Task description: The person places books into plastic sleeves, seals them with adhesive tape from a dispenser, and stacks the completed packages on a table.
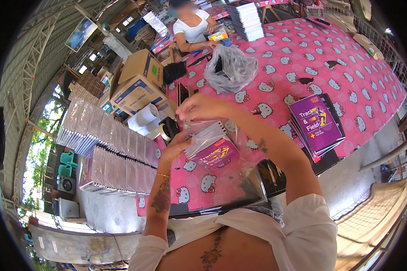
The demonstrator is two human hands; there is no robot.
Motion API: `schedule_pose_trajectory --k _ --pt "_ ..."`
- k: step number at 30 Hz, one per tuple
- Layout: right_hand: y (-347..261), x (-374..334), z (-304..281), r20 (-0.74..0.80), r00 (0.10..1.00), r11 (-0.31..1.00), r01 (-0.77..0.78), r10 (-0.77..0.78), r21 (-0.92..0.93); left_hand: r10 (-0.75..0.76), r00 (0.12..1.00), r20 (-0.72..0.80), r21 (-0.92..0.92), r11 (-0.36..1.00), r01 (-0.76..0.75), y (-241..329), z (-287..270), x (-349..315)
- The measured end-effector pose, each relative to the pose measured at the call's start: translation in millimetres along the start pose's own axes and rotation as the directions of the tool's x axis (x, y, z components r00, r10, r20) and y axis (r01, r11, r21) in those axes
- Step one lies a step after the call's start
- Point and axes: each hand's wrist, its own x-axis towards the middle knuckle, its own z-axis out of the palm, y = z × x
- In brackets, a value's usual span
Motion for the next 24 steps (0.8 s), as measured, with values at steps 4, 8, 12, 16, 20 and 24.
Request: schedule_pose_trajectory --k 4,8,12,16,20,24 --pt "27.2 -47.7 -8.6 -0.073 0.973 0.743 -0.117 0.217 0.659 0.117 0.993 0.016 0.0 0.993 -0.117 -0.8 10.0 8.4" --pt "-33.1 -62.8 5.1 0.283 0.871 0.878 -0.453 0.401 0.151 0.186 0.98 -0.075 0.115 0.977 -0.177 8.0 3.1 -27.2" --pt "-20.7 -93.1 27.5 0.001 0.997 0.939 -0.069 0.074 -0.338 0.505 0.862 0.032 0.764 0.544 -0.347 33.5 46.6 -46.5" --pt "-20.8 -90.1 42.6 -0.047 0.998 0.895 0.021 -0.047 -0.445 0.572 0.817 0.078 0.923 0.268 -0.276 13.6 49.8 -56.9" --pt "-17.5 -72.9 29.8 0.093 0.961 0.927 -0.221 0.259 -0.303 0.423 0.901 -0.098 0.783 0.591 -0.192 31.0 45.9 -48.0" --pt "-21.5 -52.9 26.6 0.083 0.939 0.872 -0.272 0.332 -0.407 0.359 0.892 -0.275 0.742 0.669 -0.04 34.7 57.7 -32.5"
